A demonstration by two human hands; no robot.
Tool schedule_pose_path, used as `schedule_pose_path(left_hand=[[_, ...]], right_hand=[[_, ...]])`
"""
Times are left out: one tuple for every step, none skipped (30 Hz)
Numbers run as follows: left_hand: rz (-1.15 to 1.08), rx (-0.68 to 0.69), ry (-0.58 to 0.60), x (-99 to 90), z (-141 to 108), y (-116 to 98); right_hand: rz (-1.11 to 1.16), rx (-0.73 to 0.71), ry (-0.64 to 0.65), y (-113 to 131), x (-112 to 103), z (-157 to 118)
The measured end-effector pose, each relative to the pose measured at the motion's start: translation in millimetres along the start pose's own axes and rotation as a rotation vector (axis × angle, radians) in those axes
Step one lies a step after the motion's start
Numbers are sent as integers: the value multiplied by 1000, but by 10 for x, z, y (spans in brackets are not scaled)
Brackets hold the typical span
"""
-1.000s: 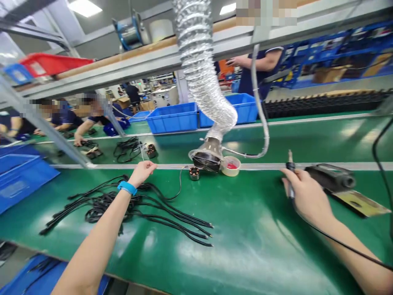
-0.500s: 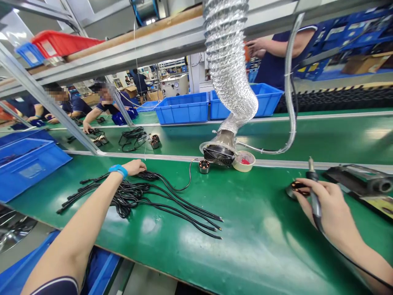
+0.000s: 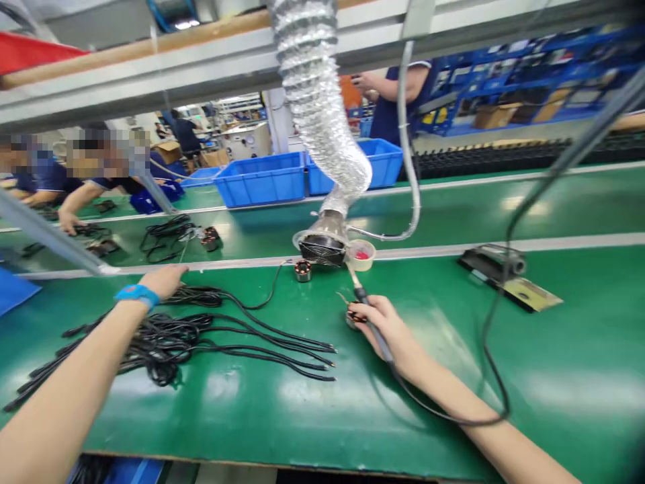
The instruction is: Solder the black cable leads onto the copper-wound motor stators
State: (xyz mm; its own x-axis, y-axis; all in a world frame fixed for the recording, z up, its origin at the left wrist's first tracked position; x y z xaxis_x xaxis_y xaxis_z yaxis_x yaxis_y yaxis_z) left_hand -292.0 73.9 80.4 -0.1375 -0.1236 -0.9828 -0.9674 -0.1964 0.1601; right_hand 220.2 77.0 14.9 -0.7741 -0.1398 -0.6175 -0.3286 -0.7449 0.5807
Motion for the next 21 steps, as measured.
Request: schedule_pose_path(left_hand=[[-14, 3, -15, -63, -8, -96], [-56, 16, -17, -124, -30, -243], [-145, 38, -7, -180, -70, -440], [-284, 107, 41, -216, -129, -703], [-402, 172, 97, -236, -199, -996], [-497, 257, 154, -241, -275, -1316], [-556, 329, 193, -229, -340, -1629], [-602, 390, 198, -207, -386, -1922], [-651, 417, 162, -178, -403, -2171], [-721, 410, 115, -136, -396, -2374], [-795, 392, 84, -75, -374, -2541], [-871, 377, 63, -9, -347, -2675], [-947, 373, 55, 55, -320, -2781], [-1015, 374, 53, 111, -298, -2860], [-1075, 380, 57, 156, -282, -2914], [-1129, 388, 70, 190, -275, -2947], [-1183, 387, 95, 219, -273, -2961], [-1236, 375, 132, 245, -277, -2962], [-1286, 355, 177, 269, -283, -2956], [-1327, 332, 223, 291, -291, -2946], [-1356, 308, 260, 309, -299, -2932]], right_hand=[[30, 12, 28, 24, 51, 50], [52, 15, 61, 53, 93, 103], [77, 16, 94, 84, 126, 153], [98, 12, 126, 116, 153, 197], [114, 4, 153, 148, 174, 233], [123, -8, 167, 174, 190, 259], [122, -21, 165, 195, 201, 275], [109, -37, 150, 209, 209, 280], [88, -54, 123, 217, 216, 275], [62, -67, 85, 220, 220, 261], [33, -75, 43, 218, 223, 240], [2, -76, 0, 214, 225, 215], [-31, -68, -41, 207, 225, 190], [-63, -53, -79, 200, 224, 167], [-91, -33, -106, 192, 225, 151], [-114, -11, -120, 186, 229, 142], [-127, 11, -123, 180, 236, 142], [-131, 32, -119, 174, 245, 148], [-128, 49, -113, 168, 255, 161], [-125, 61, -106, 164, 265, 177], [-124, 65, -99, 163, 275, 196]])
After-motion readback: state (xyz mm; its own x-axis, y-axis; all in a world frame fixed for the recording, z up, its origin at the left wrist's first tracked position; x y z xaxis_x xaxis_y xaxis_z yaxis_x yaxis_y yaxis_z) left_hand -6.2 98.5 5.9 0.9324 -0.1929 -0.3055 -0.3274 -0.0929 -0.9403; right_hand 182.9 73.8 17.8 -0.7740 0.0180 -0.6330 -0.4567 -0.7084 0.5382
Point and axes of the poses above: each hand's wrist, its own z-axis towards the middle knuckle, its own x-axis out of the palm, y = z × x, the point moved 5 cm from there along z, towards the middle knuckle, and after that the axes turned 3 degrees about z, right-handed, at the moved point
